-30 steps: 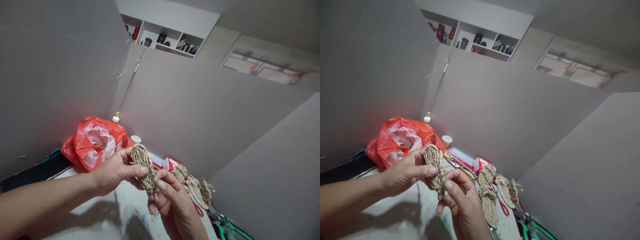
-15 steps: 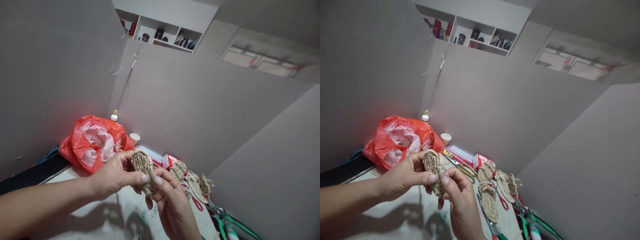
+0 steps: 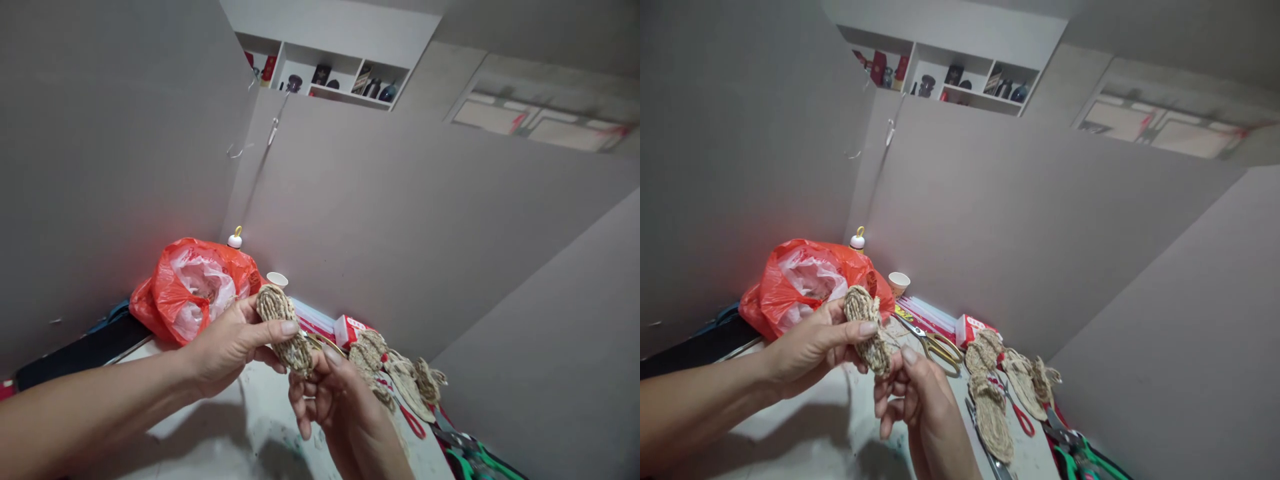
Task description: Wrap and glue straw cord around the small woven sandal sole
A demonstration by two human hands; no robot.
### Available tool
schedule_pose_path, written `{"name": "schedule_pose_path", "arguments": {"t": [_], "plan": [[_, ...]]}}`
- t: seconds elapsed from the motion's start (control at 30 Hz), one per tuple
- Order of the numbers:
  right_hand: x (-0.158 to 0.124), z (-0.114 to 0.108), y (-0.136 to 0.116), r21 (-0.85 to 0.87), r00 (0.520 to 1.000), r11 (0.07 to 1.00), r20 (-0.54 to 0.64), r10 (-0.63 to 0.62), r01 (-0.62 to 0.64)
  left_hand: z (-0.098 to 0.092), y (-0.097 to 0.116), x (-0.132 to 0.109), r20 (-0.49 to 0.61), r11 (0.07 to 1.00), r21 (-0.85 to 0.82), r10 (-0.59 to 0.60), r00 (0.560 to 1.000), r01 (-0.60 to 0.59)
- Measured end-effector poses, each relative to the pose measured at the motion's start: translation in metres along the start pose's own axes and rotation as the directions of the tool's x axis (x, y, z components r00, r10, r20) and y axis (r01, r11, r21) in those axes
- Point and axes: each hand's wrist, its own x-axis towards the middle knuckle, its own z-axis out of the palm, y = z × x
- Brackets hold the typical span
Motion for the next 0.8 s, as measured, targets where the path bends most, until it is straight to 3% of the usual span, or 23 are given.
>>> {"name": "schedule_pose_path", "arguments": {"t": [0.2, 0.5, 0.7, 0.8], "plan": [[-0.004, 0.004, 0.005, -0.008, 0.992, 0.994, 0.073, 0.106, -0.106, 0.001, -0.002, -0.002, 0.025, 0.999, 0.027, 0.021, 0.999, -0.021], [0.001, 0.003, 0.006, 0.177, 0.962, 0.955, 0.181, 0.205, -0.237, -0.001, -0.006, -0.001, 0.021, 0.997, 0.078, 0.015, 1.000, -0.017], [0.002, 0.001, 0.011, 0.212, 0.952, 0.942, 0.219, 0.215, -0.262, -0.001, -0.009, 0.000, 0.021, 0.995, 0.095, 0.039, 0.999, -0.040], [0.004, 0.002, 0.013, 0.206, 0.946, 0.942, 0.246, 0.212, -0.264, -0.001, -0.009, 0.001, 0.084, 0.995, 0.094, 0.025, 0.996, -0.033]]}}
